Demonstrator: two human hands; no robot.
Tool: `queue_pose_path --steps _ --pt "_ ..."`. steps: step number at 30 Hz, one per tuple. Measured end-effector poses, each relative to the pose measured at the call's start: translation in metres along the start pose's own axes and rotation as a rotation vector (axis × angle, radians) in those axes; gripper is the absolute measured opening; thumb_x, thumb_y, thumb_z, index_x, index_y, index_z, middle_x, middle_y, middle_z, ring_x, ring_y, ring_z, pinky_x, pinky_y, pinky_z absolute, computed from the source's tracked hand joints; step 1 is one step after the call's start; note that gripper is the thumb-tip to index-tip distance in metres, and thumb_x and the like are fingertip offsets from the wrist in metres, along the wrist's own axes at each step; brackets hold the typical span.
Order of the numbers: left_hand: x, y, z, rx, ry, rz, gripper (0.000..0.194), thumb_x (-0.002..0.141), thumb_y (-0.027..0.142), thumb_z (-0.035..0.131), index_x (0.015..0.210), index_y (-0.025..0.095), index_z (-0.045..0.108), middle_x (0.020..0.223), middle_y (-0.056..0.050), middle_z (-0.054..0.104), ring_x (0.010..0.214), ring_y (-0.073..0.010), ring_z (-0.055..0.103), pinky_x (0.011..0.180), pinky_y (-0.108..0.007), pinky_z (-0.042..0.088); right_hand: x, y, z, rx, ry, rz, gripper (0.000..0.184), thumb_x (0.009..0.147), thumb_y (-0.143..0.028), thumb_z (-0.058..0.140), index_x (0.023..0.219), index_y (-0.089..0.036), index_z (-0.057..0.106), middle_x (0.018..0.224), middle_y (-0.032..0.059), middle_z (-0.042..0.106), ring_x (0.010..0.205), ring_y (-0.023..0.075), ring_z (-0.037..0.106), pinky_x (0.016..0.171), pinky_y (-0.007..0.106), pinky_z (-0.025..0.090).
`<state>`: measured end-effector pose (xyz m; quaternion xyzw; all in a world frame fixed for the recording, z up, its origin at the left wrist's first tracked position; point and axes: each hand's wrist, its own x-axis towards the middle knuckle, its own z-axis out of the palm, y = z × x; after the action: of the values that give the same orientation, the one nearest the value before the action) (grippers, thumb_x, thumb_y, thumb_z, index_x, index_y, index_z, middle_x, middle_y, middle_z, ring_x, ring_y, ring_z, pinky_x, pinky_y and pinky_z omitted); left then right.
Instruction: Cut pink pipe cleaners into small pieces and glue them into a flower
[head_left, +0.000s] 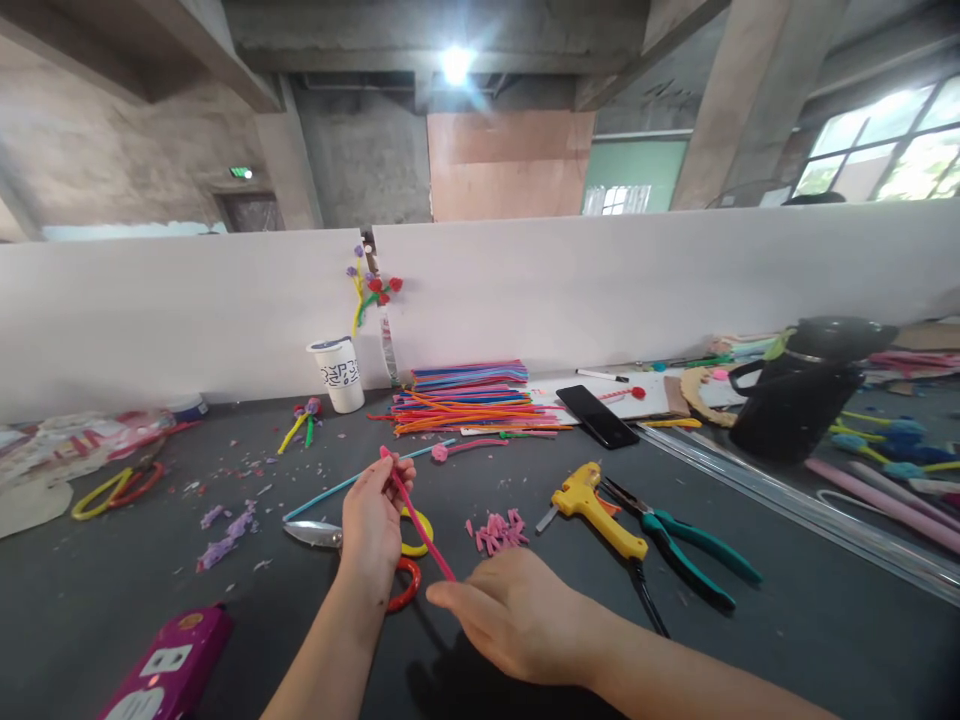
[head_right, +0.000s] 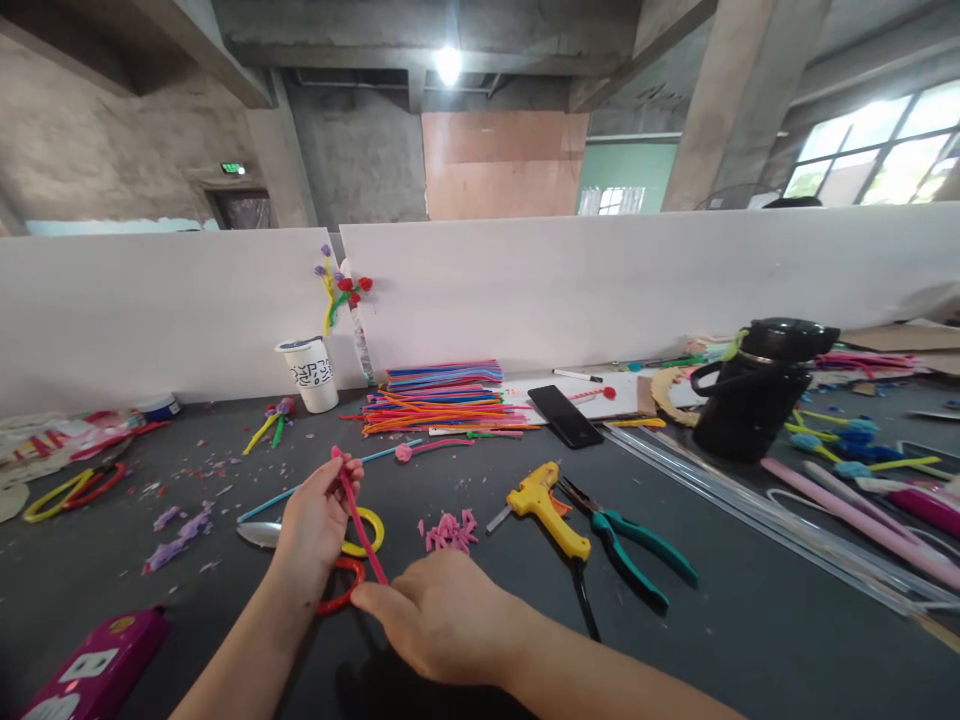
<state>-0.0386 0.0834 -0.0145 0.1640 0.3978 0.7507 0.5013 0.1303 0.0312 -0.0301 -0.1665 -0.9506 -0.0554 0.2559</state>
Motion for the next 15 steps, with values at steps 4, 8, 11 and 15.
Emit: queue_pose_path --steps 4,8,11,15 --pt "-0.008 -0.008 0.001 0.029 -0.022 -0.003 0.002 0.072 0.013 0.059 0.073 0.012 0.061 0.061 -0.003 0.068 0.051 -0.0090 0.061 0.052 -0.018 0.049 -0.001 0.001 0.002 0.067 0.060 -0.002 0.026 0.084 -0.013 0.035 0.106 -0.014 0.049 0.060 -0.0002 0.058 0.048 0.0120 0.047 0.045 0.025 0.025" --pt "-0.010 -0.011 0.001 0.069 -0.059 0.012 0.014 0.067 0.023 0.066 0.075 0.013 0.059 0.064 -0.004 0.068 0.048 -0.0095 0.059 0.044 -0.017 0.044 0.001 0.005 0.002 0.135 0.069 0.062 0.026 0.083 -0.009 0.035 0.105 -0.014 0.048 0.062 0.0010 0.059 0.051 0.0115 0.049 0.048 0.023 0.030" --pt "-0.003 -0.011 -0.004 0.082 -0.041 0.048 0.017 0.068 0.028 0.065 0.071 0.015 0.054 0.059 -0.001 0.065 0.034 -0.0028 0.042 0.031 -0.013 0.025 0.001 0.008 0.004 0.207 0.012 0.055 0.023 0.083 -0.011 0.037 0.102 -0.015 0.049 0.062 -0.0006 0.059 0.049 0.0103 0.049 0.046 0.023 0.029" --pt "0.008 -0.013 -0.012 0.099 -0.017 0.034 0.021 0.069 0.031 0.062 0.063 0.016 0.048 0.053 0.002 0.061 0.029 -0.0009 0.030 0.029 -0.014 0.017 0.000 0.009 0.009 0.290 -0.115 -0.011 0.019 0.084 -0.015 0.042 0.101 -0.017 0.050 0.059 -0.0037 0.057 0.049 0.0093 0.049 0.044 0.022 0.027"
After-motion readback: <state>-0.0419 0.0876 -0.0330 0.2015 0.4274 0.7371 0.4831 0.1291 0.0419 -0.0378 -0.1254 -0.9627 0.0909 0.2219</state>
